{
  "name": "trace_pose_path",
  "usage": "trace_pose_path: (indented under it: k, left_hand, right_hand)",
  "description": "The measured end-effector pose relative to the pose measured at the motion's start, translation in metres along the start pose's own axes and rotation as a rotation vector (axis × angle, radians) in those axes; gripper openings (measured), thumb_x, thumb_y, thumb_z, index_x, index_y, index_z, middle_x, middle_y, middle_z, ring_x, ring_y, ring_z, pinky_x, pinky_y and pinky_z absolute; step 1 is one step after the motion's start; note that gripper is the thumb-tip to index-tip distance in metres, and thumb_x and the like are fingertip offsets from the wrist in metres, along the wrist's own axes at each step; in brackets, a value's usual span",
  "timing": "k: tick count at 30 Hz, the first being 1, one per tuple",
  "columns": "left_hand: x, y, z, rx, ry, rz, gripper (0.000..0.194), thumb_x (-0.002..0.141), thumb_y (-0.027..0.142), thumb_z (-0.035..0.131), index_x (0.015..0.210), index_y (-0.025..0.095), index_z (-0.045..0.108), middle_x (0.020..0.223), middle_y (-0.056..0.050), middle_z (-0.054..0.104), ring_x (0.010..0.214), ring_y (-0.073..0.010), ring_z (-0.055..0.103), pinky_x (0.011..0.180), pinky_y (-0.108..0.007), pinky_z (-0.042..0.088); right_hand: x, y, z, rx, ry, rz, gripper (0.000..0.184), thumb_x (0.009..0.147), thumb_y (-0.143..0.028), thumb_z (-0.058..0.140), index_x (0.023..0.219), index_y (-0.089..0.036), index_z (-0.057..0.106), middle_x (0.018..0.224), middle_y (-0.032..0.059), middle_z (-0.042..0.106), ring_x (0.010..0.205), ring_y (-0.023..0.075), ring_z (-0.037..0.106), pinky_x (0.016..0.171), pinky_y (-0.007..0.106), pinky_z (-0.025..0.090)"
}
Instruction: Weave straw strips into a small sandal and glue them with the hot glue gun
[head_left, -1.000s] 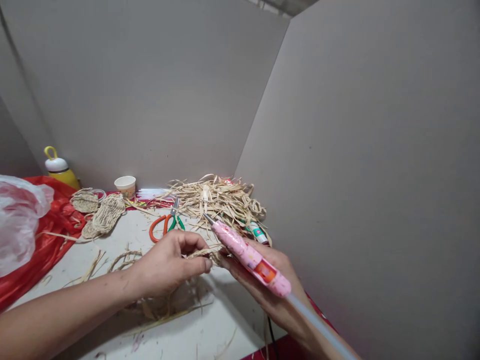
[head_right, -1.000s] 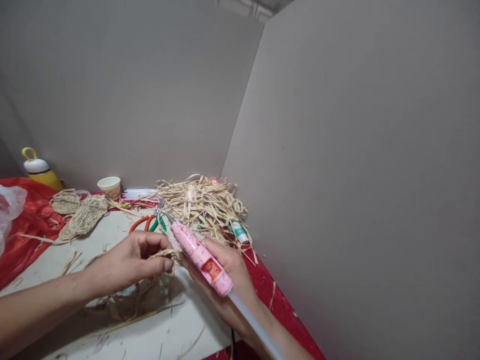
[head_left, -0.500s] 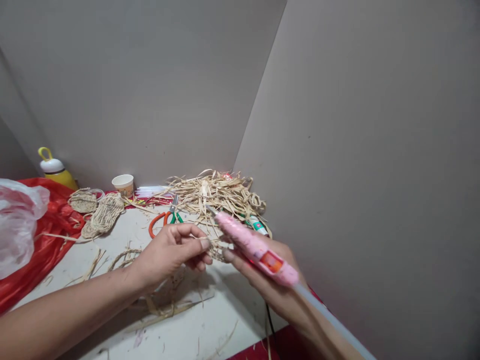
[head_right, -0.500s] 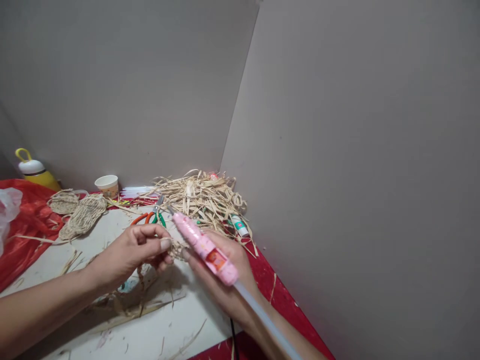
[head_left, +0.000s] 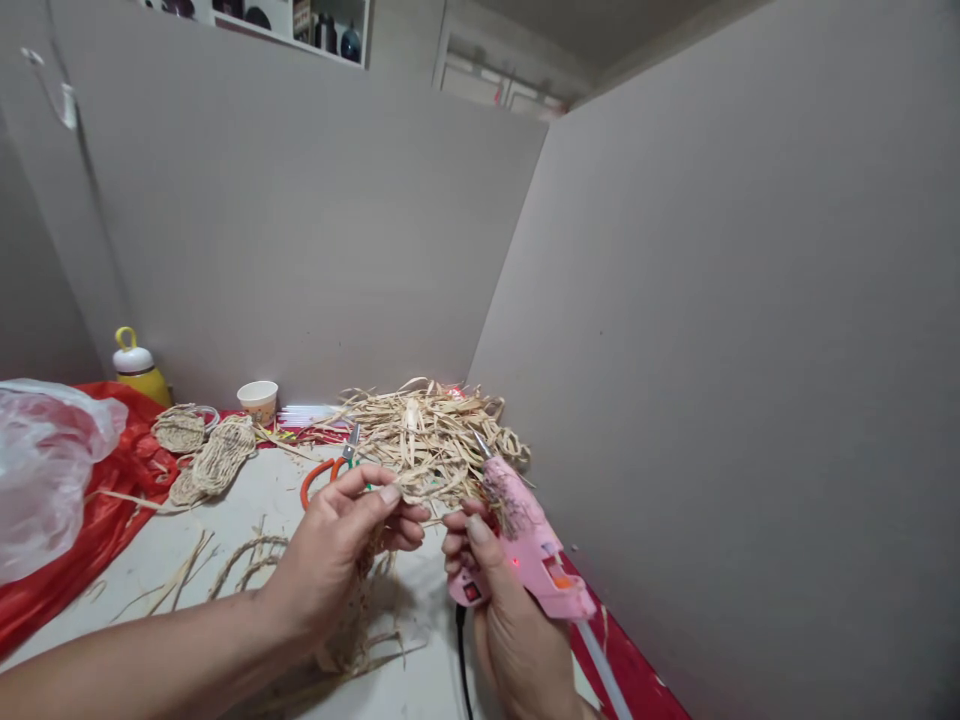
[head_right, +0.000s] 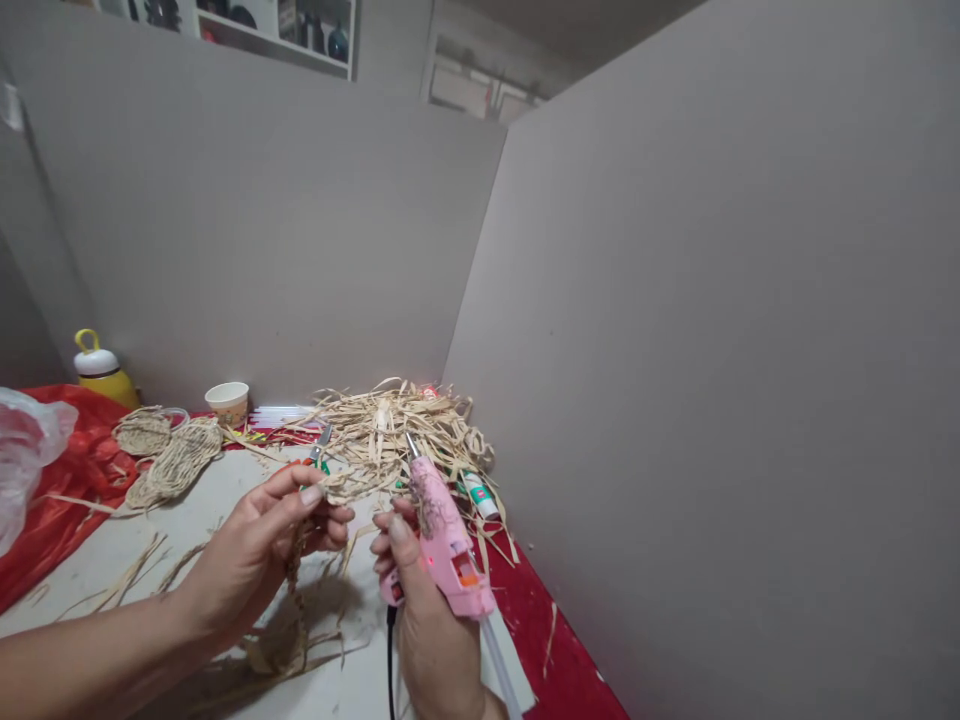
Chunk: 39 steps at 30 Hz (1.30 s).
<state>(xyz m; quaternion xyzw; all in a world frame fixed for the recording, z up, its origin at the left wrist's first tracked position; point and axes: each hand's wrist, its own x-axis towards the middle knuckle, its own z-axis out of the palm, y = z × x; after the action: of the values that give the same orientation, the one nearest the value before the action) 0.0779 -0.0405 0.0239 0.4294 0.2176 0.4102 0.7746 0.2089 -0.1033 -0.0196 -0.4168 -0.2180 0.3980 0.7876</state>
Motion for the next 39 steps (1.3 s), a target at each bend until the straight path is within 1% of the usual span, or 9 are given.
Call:
trace_pose_path:
  k: [6, 9, 11, 14, 20, 23, 27, 32, 39]
  left_hand:
    - [-0.006, -0.017, 0.001, 0.007, -0.097, -0.067, 0.022, 0.079, 0.031, 0.075, 0.092, 0.018, 0.063, 0.083, -0.006, 0.075, 0.073, -0.0142, 0.068, 0.076, -0.027, 0.050]
    - [-0.006, -0.017, 0.000, 0.075, -0.119, -0.103, 0.019, 0.075, 0.029, 0.079, 0.088, 0.017, 0.070, 0.083, -0.003, 0.074, 0.076, -0.0131, 0.066, 0.076, -0.025, 0.049]
    - [-0.005, -0.012, -0.001, 0.163, -0.119, -0.116, 0.017, 0.072, 0.027, 0.081, 0.083, 0.018, 0.074, 0.080, -0.001, 0.073, 0.075, -0.0118, 0.063, 0.075, -0.022, 0.047]
    - [-0.004, -0.001, -0.001, 0.320, -0.135, -0.116, 0.015, 0.071, 0.026, 0.080, 0.084, 0.019, 0.077, 0.083, -0.001, 0.074, 0.078, -0.0127, 0.061, 0.075, -0.023, 0.045]
    - [-0.003, 0.021, -0.001, 0.585, -0.112, -0.013, 0.021, 0.077, 0.031, 0.072, 0.095, 0.021, 0.077, 0.086, -0.003, 0.072, 0.077, -0.0156, 0.057, 0.068, -0.026, 0.044]
    - [-0.002, 0.022, -0.002, 0.558, -0.140, 0.017, 0.017, 0.072, 0.026, 0.075, 0.088, 0.020, 0.077, 0.080, -0.002, 0.070, 0.072, -0.0141, 0.056, 0.066, -0.025, 0.044]
    - [-0.001, 0.015, -0.002, 0.430, -0.201, -0.028, 0.014, 0.070, 0.022, 0.078, 0.083, 0.018, 0.077, 0.067, 0.000, 0.067, 0.060, -0.0101, 0.052, 0.060, -0.023, 0.043]
    - [-0.002, 0.010, 0.004, 0.381, -0.163, -0.019, 0.008, 0.068, 0.017, 0.079, 0.075, 0.016, 0.076, 0.061, 0.001, 0.064, 0.055, -0.0088, 0.051, 0.056, -0.021, 0.041]
    - [0.000, 0.015, 0.003, 0.365, -0.085, -0.024, 0.012, 0.068, 0.022, 0.079, 0.073, 0.014, 0.072, 0.055, 0.002, 0.061, 0.051, -0.0092, 0.051, 0.053, -0.022, 0.042]
  right_hand:
    - [0.005, -0.006, 0.004, 0.142, -0.024, 0.017, 0.037, 0.061, -0.032, 0.088, 0.089, -0.019, 0.069, 0.065, -0.0042, 0.066, 0.058, 0.0097, 0.058, 0.056, 0.021, 0.050]
    - [0.005, -0.009, 0.003, 0.167, 0.037, 0.012, 0.040, 0.057, -0.028, 0.089, 0.091, -0.019, 0.069, 0.074, -0.0032, 0.068, 0.061, 0.0098, 0.060, 0.056, 0.021, 0.050]
    - [0.004, -0.010, 0.003, 0.170, 0.064, 0.007, 0.041, 0.056, -0.026, 0.090, 0.091, -0.019, 0.069, 0.077, -0.0036, 0.068, 0.060, 0.0085, 0.058, 0.053, 0.019, 0.049]
    - [0.003, -0.013, 0.003, 0.150, 0.035, -0.001, 0.039, 0.058, -0.027, 0.090, 0.090, -0.019, 0.068, 0.069, -0.0058, 0.064, 0.051, 0.0064, 0.050, 0.045, 0.017, 0.043]
    - [0.000, -0.019, 0.004, 0.115, 0.007, -0.017, 0.037, 0.058, -0.028, 0.090, 0.086, -0.019, 0.068, 0.067, -0.0051, 0.063, 0.051, 0.0073, 0.051, 0.044, 0.018, 0.042]
    - [-0.001, -0.020, 0.005, 0.115, 0.027, -0.022, 0.038, 0.056, -0.030, 0.091, 0.085, -0.019, 0.069, 0.065, -0.0051, 0.063, 0.051, 0.0072, 0.052, 0.045, 0.017, 0.043]
    - [-0.001, -0.019, 0.005, 0.115, 0.050, -0.034, 0.040, 0.054, -0.029, 0.091, 0.086, -0.019, 0.069, 0.068, -0.0051, 0.063, 0.054, 0.0075, 0.054, 0.047, 0.017, 0.044]
    - [-0.002, -0.017, 0.004, 0.098, 0.027, -0.027, 0.037, 0.057, -0.029, 0.089, 0.086, -0.020, 0.068, 0.068, -0.0050, 0.063, 0.054, 0.0082, 0.054, 0.049, 0.018, 0.046]
    - [-0.001, -0.018, 0.000, 0.056, -0.043, 0.013, 0.035, 0.062, -0.034, 0.088, 0.086, -0.019, 0.067, 0.064, -0.0032, 0.066, 0.052, 0.0075, 0.054, 0.048, 0.016, 0.043]
